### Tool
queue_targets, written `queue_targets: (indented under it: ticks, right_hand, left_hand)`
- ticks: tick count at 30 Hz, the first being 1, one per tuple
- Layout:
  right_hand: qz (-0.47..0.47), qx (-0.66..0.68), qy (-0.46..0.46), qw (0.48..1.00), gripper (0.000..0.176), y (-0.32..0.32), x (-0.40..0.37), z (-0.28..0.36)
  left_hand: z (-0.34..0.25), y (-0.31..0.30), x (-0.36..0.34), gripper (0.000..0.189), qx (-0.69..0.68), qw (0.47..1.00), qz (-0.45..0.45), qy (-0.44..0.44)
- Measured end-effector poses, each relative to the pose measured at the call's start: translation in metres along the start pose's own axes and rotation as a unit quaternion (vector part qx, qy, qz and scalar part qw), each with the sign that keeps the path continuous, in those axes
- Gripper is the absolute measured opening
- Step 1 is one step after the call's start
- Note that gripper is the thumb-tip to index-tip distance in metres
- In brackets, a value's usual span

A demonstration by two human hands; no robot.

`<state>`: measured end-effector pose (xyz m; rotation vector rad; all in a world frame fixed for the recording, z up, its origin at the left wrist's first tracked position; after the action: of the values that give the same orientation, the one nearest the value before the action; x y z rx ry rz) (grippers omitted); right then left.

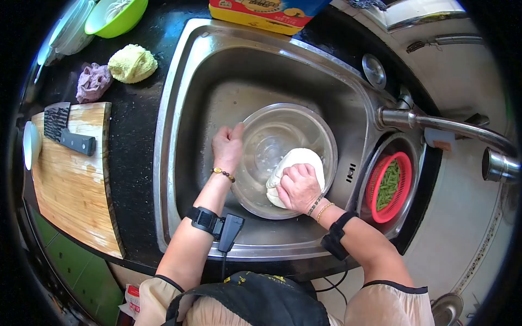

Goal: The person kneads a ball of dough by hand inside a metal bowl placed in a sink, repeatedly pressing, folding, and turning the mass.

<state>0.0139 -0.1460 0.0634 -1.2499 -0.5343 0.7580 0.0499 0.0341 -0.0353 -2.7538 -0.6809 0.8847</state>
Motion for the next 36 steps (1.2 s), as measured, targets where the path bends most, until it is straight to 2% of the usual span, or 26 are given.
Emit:
queue_targets:
  ticks: [12,18,29,36]
  right_hand:
    - [0.045,-0.052,-0.063,0.996,0.015,0.046,0.023,0.006]
    - [0.070,-0.045,-0.044,0.996,0.014,0.058,0.039,0.005]
    - [0.129,-0.033,0.011,0.991,0.014,0.083,0.074,0.005]
    - [0.160,-0.060,0.043,0.984,0.021,0.098,0.092,0.001]
  left_hand:
    - [-0.002,-0.004,-0.003,0.040,-0.002,1.000,0.001,-0.023]
    - [0.004,-0.002,-0.001,0.042,-0.007,1.000,-0.011,-0.009]
    - [0.006,-0.003,-0.003,0.042,-0.028,0.999,-0.010,-0.045]
    - [0.003,-0.005,-0.006,0.041,-0.004,0.999,-0.021,-0.050]
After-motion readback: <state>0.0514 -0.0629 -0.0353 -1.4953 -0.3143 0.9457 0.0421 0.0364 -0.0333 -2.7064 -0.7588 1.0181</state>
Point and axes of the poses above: each hand's wrist, its own x-axis towards the middle knuckle, its own y-axis out of the palm, z = x × y, the point moved 7 cm from there along x, towards the middle knuckle, and after that the axes turned 1 degree about z, right-handed, at the moved point
